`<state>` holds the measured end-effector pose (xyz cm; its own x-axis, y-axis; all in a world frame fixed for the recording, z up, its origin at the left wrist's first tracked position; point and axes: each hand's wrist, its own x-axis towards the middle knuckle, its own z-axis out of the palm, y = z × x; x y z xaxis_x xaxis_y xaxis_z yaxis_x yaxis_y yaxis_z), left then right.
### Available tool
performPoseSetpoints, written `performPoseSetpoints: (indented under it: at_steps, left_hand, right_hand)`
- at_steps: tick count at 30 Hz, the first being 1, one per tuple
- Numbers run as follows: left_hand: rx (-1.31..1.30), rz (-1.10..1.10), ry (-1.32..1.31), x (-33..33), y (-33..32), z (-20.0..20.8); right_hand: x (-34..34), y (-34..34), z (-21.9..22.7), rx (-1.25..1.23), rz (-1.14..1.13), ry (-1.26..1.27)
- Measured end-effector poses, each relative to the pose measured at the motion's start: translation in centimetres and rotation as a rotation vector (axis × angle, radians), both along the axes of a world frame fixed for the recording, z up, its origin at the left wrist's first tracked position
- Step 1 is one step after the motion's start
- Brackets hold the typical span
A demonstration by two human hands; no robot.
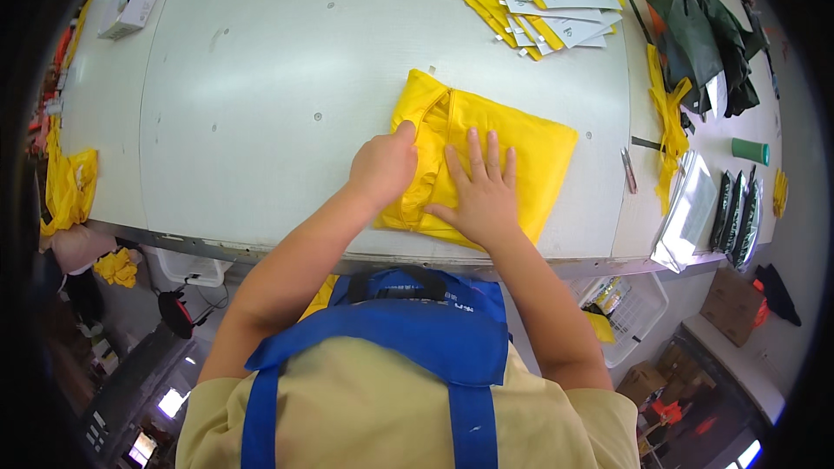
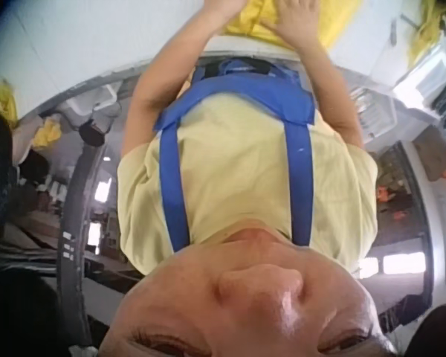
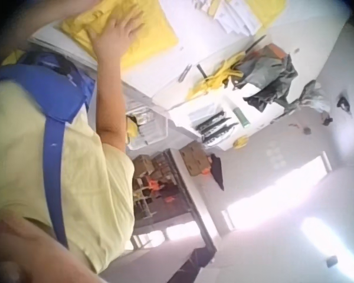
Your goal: The person folds a yellow raincoat on a white table, aligning edges and smoothing the fabric. They use scissors to trim loose threads and continue folding the garment into a compact shape.
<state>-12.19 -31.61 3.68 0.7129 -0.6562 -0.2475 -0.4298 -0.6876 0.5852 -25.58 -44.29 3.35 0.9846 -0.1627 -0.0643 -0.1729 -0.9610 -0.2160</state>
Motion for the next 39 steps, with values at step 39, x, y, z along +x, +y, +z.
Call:
performPoseSetpoints:
  at_steps: [39]
  left_hand:
    - [0.290, -0.285, -0.087, -1.2, -4.0, 0.5]
  right_hand:
    - [-2.6, 3.4, 0.1, 0.239, 0.226, -0.433]
